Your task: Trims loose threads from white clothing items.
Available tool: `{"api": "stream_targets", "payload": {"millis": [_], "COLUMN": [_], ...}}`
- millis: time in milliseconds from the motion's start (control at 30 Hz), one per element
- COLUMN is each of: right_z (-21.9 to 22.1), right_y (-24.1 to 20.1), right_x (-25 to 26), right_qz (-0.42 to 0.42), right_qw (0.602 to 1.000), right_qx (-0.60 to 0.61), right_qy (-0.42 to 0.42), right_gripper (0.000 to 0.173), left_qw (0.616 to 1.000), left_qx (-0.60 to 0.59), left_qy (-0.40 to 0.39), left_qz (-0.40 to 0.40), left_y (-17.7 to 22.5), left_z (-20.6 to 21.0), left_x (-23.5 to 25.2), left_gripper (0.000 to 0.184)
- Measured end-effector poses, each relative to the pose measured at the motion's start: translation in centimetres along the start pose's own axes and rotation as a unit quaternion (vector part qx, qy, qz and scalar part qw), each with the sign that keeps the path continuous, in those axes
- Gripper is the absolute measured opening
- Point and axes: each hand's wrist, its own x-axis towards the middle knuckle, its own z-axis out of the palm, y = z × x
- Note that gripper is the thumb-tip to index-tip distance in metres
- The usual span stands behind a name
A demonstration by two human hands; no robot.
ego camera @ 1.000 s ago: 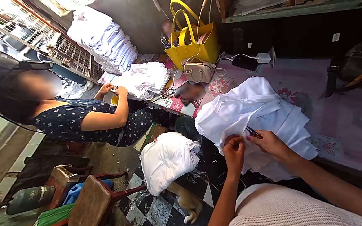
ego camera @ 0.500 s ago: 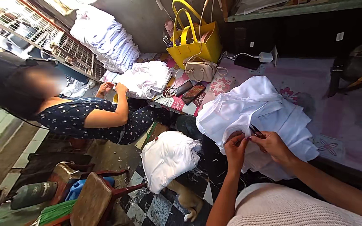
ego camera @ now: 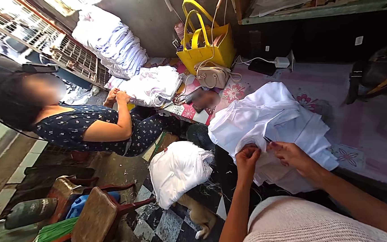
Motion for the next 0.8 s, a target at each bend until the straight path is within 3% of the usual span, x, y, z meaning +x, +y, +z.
{"api": "stream_targets", "payload": {"millis": [67,200,367,567,700,800], "right_z": [-1.0,-2.0,-1.5,-1.2,-1.2,-0.4], "right_y": [-1.4,-2.0,-1.5,-1.4,-0.7,0.0], "right_x": [-0.7,-1.0,0.0,0.2,-0.2,0.4], "right_qz": [0.046,0.104,0.129,0.090,-0.017,-0.057], "right_qw": [0.997,0.986,0.981,0.991,0.999,0.993], "right_qx": [0.049,0.063,0.044,0.043,-0.022,-0.079], "right_qy": [-0.043,-0.112,-0.138,-0.084,0.016,0.061], "right_gripper": [0.047,0.041,0.040,0.034,0.035,0.024], "left_qw": [0.999,0.999,0.999,0.998,1.000,0.999], "left_qx": [-0.030,-0.029,0.011,0.047,0.013,0.006], "left_qy": [-0.006,-0.022,-0.039,-0.024,-0.006,0.005], "left_qz": [-0.014,-0.015,0.030,0.027,0.003,0.052], "left_y": [0.0,0.3,0.4,0.0,0.7,0.4], "left_z": [-0.3,-0.4,-0.5,-0.6,-0.4,1.0], "left_x": [-0.3,-1.0,-1.0,-1.5,-1.9,-1.5], "left_gripper": [0.009,0.008,0.007,0.008,0.016,0.027]}}
